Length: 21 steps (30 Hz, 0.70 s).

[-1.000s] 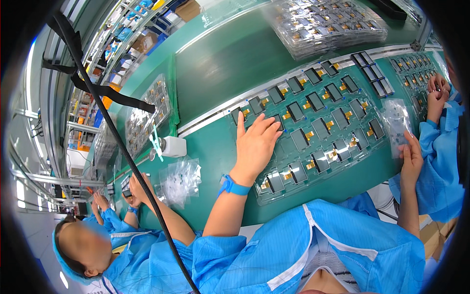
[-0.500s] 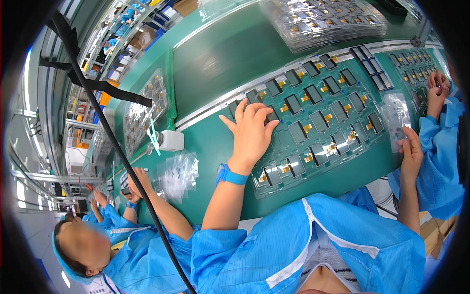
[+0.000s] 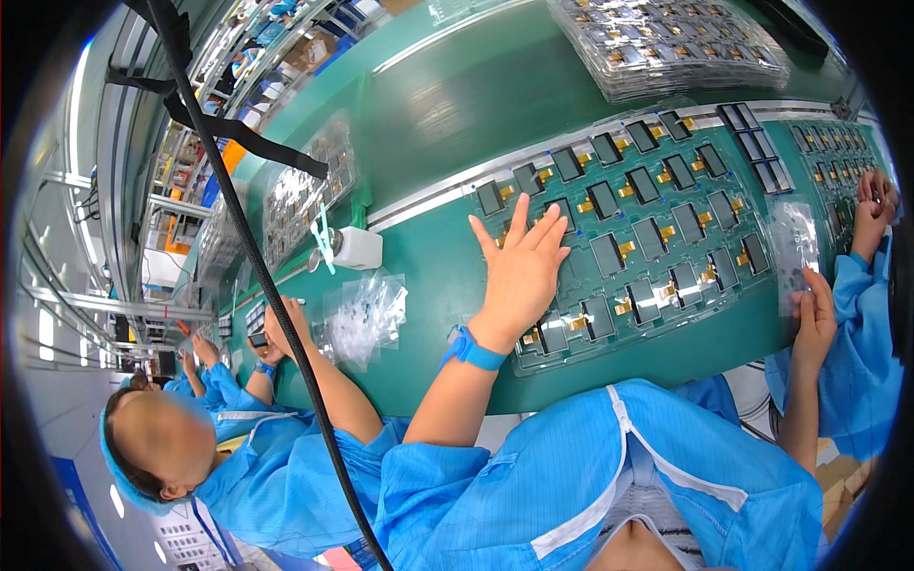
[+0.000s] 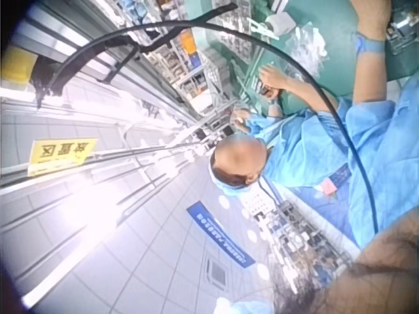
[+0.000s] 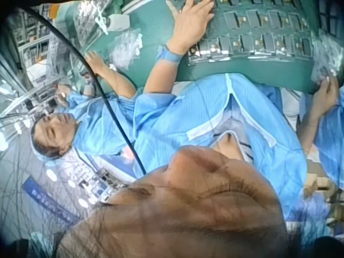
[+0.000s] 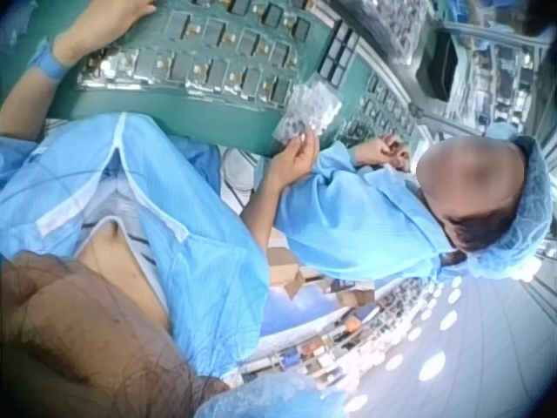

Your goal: The person assembles electronic screen modules into plastic frames by hand, using adhesive stickers to secure the components.

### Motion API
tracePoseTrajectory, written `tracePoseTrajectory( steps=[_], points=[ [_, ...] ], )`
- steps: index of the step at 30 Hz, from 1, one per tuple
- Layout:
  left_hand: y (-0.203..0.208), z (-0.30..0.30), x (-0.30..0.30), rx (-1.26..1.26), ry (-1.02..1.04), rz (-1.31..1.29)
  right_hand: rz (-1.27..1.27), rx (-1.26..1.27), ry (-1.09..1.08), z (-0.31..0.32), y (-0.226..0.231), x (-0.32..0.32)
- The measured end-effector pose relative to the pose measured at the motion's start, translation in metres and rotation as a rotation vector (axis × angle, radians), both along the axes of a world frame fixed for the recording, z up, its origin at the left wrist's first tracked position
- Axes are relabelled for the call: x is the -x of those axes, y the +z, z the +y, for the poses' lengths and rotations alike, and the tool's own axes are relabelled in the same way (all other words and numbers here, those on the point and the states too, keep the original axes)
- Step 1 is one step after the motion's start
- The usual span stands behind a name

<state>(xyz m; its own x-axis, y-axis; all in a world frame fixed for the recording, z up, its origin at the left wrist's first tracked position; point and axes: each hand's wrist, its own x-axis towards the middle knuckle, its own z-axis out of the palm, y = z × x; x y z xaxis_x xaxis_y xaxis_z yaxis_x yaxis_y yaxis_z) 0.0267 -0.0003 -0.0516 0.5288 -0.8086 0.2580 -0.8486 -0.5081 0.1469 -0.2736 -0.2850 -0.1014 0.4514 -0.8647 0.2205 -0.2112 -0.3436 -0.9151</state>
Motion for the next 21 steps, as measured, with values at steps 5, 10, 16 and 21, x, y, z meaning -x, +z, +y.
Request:
tracePoseTrajectory(
  steps=[5,10,16,21],
  points=[
    [0.017,0.016,0.012,0.041,-0.020,-0.001,-0.006,0.005,0.009,-0.005,-0.003,0.007],
    [0.027,0.054,0.060,-0.059,-0.071,0.323,-0.022,0.011,0.011,-0.002,-0.002,0.003],
    [0.019,0.075,0.074,0.007,-0.004,0.312,-0.072,-0.064,0.014,-0.004,-0.014,-0.001],
    [0.002,0.094,0.092,0.124,0.033,0.338,0.085,0.053,0.008,-0.021,-0.020,0.017]
  ],
)
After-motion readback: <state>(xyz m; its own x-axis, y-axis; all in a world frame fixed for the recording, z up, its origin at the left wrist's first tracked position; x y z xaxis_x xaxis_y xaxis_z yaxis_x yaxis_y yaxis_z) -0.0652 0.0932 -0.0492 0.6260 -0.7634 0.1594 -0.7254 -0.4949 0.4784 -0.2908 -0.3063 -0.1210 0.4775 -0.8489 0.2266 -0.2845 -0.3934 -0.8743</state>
